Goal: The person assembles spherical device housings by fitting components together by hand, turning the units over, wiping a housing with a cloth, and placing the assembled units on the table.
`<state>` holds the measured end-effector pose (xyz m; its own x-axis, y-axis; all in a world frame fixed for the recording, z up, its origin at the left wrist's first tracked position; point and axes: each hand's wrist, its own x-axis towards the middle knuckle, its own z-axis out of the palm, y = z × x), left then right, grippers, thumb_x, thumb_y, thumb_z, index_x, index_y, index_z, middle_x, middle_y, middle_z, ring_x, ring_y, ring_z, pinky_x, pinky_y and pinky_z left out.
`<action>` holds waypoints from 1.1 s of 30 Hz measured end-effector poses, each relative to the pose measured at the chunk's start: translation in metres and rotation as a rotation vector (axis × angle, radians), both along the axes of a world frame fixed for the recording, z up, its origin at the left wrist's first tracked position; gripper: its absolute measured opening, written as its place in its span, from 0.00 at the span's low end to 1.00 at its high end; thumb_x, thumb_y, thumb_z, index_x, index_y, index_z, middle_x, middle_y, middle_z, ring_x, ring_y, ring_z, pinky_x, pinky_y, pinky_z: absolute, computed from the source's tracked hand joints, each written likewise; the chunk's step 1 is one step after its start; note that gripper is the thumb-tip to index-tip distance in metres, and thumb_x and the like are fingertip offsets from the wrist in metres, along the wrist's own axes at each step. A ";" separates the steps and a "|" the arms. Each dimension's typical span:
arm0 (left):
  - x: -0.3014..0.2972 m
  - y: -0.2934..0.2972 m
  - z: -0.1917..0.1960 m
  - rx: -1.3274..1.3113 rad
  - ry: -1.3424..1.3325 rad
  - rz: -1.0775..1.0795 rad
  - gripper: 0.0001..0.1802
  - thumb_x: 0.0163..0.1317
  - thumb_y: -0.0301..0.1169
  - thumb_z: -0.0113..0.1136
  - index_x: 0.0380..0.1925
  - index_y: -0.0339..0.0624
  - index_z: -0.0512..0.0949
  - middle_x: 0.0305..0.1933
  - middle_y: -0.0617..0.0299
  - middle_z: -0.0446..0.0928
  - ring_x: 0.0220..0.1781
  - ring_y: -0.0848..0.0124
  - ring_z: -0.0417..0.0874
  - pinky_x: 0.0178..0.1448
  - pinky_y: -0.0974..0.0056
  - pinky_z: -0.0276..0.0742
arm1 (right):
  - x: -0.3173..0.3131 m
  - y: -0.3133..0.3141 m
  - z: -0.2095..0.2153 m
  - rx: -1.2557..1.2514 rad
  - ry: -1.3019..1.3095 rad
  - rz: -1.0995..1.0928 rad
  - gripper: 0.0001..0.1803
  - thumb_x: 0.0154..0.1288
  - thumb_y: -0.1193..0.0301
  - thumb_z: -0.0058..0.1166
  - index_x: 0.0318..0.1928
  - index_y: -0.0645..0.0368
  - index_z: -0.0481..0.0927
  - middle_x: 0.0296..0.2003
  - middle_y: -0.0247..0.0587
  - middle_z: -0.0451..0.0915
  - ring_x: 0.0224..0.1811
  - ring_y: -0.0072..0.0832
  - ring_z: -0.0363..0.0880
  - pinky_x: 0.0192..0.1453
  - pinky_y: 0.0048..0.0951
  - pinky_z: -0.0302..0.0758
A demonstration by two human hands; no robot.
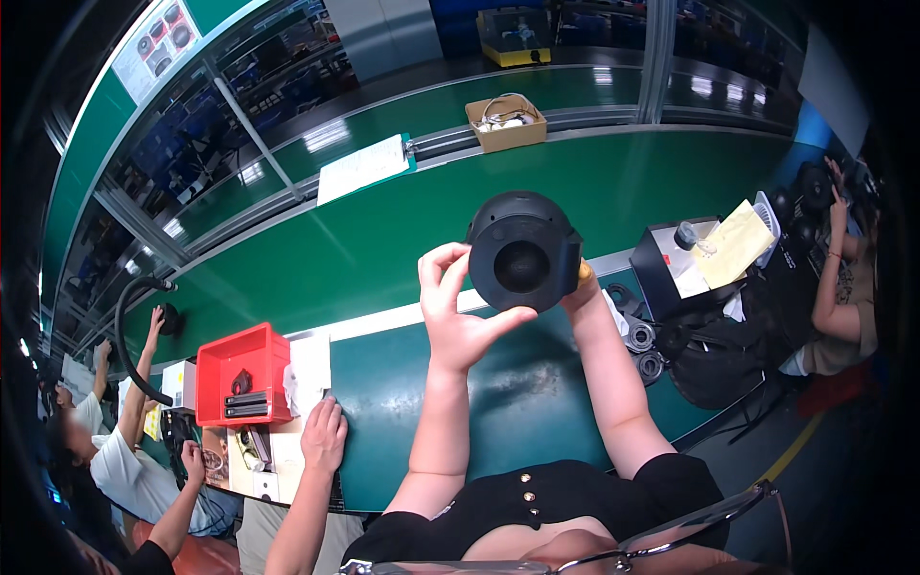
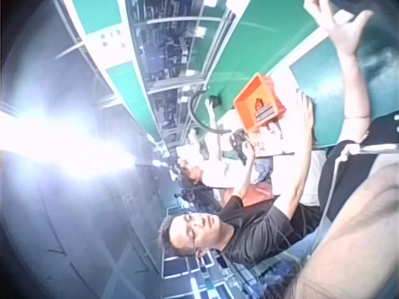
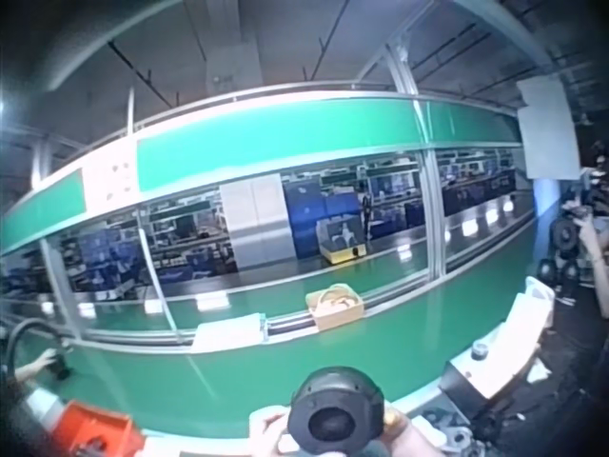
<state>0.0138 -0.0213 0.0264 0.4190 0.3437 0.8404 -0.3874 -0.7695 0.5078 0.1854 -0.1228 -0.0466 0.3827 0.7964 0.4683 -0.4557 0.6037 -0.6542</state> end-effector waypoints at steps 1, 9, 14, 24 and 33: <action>0.001 0.001 -0.004 -0.002 -0.001 0.001 0.43 0.30 0.46 0.83 0.49 0.39 0.79 0.48 0.58 0.72 0.51 0.63 0.73 0.55 0.59 0.73 | 0.000 -0.001 0.001 -0.027 0.010 0.022 0.52 0.46 0.48 0.72 0.66 0.62 0.64 0.60 0.42 0.72 0.61 0.32 0.74 0.64 0.35 0.73; 0.001 0.009 -0.007 -0.245 -0.101 -0.177 0.08 0.49 0.23 0.68 0.30 0.33 0.81 0.27 0.64 0.73 0.39 0.69 0.72 0.45 0.66 0.68 | -0.007 0.015 -0.007 0.012 0.022 0.119 0.53 0.46 0.45 0.71 0.68 0.57 0.63 0.62 0.40 0.71 0.63 0.31 0.72 0.66 0.35 0.71; 0.002 0.014 -0.015 -0.343 -0.140 -0.212 0.12 0.63 0.23 0.57 0.20 0.32 0.71 0.23 0.63 0.69 0.32 0.70 0.68 0.37 0.68 0.63 | -0.011 0.016 -0.006 -0.020 0.018 0.109 0.53 0.45 0.43 0.70 0.68 0.56 0.63 0.62 0.39 0.71 0.63 0.31 0.72 0.67 0.36 0.70; 0.003 0.011 -0.005 -0.516 -0.127 -0.380 0.11 0.67 0.28 0.57 0.44 0.33 0.80 0.28 0.61 0.72 0.33 0.74 0.71 0.42 0.69 0.68 | 0.001 0.012 -0.014 0.058 -0.001 0.149 0.47 0.50 0.43 0.67 0.65 0.56 0.69 0.60 0.39 0.74 0.62 0.31 0.72 0.66 0.37 0.70; -0.004 0.029 -0.021 -0.450 -0.047 -0.102 0.10 0.56 0.23 0.68 0.39 0.33 0.84 0.17 0.72 0.71 0.18 0.84 0.67 0.27 0.77 0.65 | 0.009 0.013 -0.023 -0.121 -0.043 0.161 0.40 0.56 0.47 0.63 0.64 0.56 0.70 0.60 0.38 0.74 0.62 0.30 0.73 0.65 0.38 0.71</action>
<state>0.0094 0.0082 0.0050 0.4345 0.6378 0.6360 -0.4806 -0.4330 0.7626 0.1949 -0.1103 -0.0693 0.2278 0.8972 0.3784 -0.5103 0.4409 -0.7384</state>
